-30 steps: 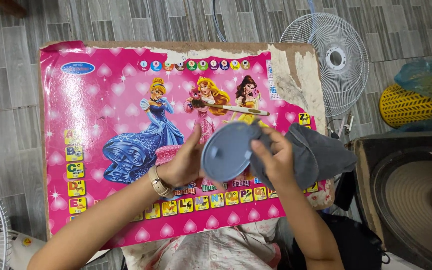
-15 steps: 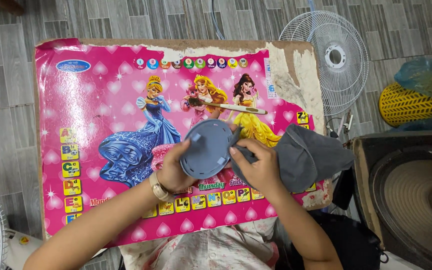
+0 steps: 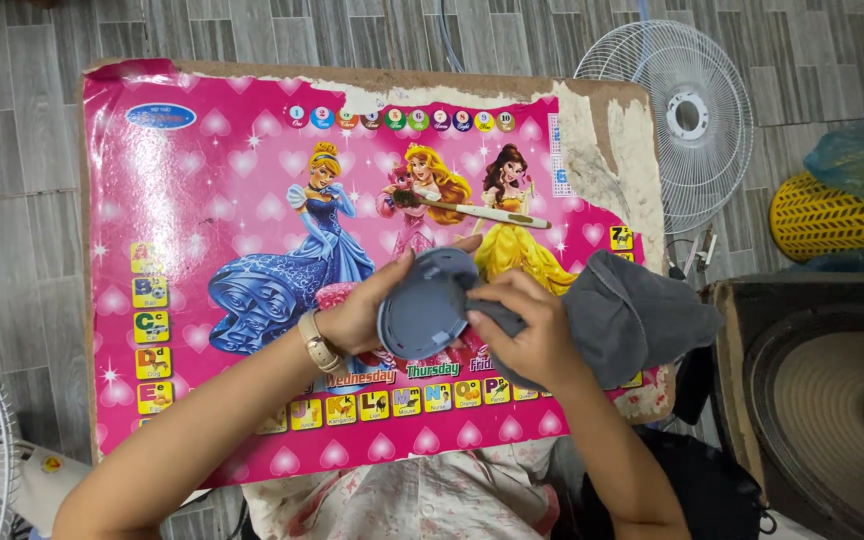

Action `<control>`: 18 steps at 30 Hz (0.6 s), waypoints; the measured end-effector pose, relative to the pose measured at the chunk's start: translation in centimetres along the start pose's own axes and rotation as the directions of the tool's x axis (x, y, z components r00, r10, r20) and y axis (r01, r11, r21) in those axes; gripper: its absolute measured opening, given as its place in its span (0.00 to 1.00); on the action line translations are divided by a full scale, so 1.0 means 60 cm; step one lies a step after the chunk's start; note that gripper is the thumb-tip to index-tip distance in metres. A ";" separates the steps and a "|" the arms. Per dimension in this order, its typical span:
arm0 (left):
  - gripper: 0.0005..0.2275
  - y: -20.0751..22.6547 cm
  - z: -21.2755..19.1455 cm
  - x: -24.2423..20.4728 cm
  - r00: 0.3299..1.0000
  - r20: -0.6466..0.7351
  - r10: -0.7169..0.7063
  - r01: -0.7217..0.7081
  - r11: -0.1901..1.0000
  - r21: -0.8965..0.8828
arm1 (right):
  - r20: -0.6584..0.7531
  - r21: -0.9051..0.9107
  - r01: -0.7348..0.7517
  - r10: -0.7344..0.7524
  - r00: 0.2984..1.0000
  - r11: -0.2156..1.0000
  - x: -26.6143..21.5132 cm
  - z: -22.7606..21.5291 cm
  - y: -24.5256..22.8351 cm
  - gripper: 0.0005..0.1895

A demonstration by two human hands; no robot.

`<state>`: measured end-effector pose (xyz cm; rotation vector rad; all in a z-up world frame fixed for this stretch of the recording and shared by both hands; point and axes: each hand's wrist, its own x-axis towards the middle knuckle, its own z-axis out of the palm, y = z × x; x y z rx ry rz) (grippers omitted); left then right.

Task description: Cleaning a fan center cap and grille using a cloth and a brush

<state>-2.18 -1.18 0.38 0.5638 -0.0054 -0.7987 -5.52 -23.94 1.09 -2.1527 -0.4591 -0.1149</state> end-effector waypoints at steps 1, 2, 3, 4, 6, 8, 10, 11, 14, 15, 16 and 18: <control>0.37 -0.001 -0.001 0.000 1.000 -0.012 -0.020 0.019 0.999 -0.044 | 0.027 -0.008 0.011 -0.011 1.000 1.000 0.000 0.004 -0.002 0.08; 0.38 -0.001 -0.003 0.000 0.999 -0.023 -0.040 0.038 0.995 -0.089 | 0.054 -0.016 0.023 -0.022 0.998 1.000 0.001 0.008 -0.005 0.07; 0.38 -0.008 -0.004 -0.002 0.999 -0.024 -0.035 0.033 0.995 -0.091 | 0.058 -0.015 0.026 -0.025 0.998 1.000 -0.001 0.011 -0.006 0.07; 0.36 -0.014 -0.005 -0.004 1.000 -0.001 0.012 -0.012 0.999 -0.046 | 0.077 0.008 0.036 -0.036 0.996 0.999 -0.004 0.015 -0.007 0.06; 0.34 -0.024 -0.004 -0.006 0.998 0.023 0.061 -0.061 0.998 -0.004 | 0.098 0.031 0.046 -0.049 0.994 0.998 -0.006 0.022 -0.015 0.05; 0.42 -0.034 0.001 -0.007 0.961 0.186 0.207 -0.235 0.962 0.140 | 0.083 -0.059 0.161 -0.156 0.984 0.985 -0.007 0.025 -0.030 0.04; 0.42 -0.037 -0.001 -0.008 0.952 0.219 0.216 -0.261 0.944 0.203 | 0.078 -0.102 0.186 -0.179 0.981 0.977 -0.007 0.025 -0.034 0.04; 0.43 -0.039 -0.003 -0.007 0.940 0.255 0.225 -0.291 0.919 0.264 | 0.074 -0.147 0.213 -0.204 0.976 0.966 -0.007 0.025 -0.036 0.03; 0.43 -0.042 -0.010 -0.004 0.933 0.280 0.228 -0.312 0.898 0.310 | 0.044 -0.174 0.236 -0.232 0.972 0.956 -0.008 0.033 -0.035 0.04; 0.43 -0.044 -0.010 -0.003 0.932 0.283 0.227 -0.312 0.899 0.307 | 0.044 -0.178 0.235 -0.231 0.972 0.956 -0.014 0.037 -0.033 0.04; 0.44 -0.045 -0.010 -0.002 0.934 0.284 0.219 -0.312 0.887 0.342 | 0.050 -0.234 0.254 -0.249 0.967 0.939 -0.020 0.042 -0.032 0.05; 0.46 -0.045 -0.008 -0.002 0.935 0.286 0.211 -0.313 0.871 0.378 | 0.056 -0.290 0.273 -0.269 0.962 0.917 -0.026 0.047 -0.028 0.06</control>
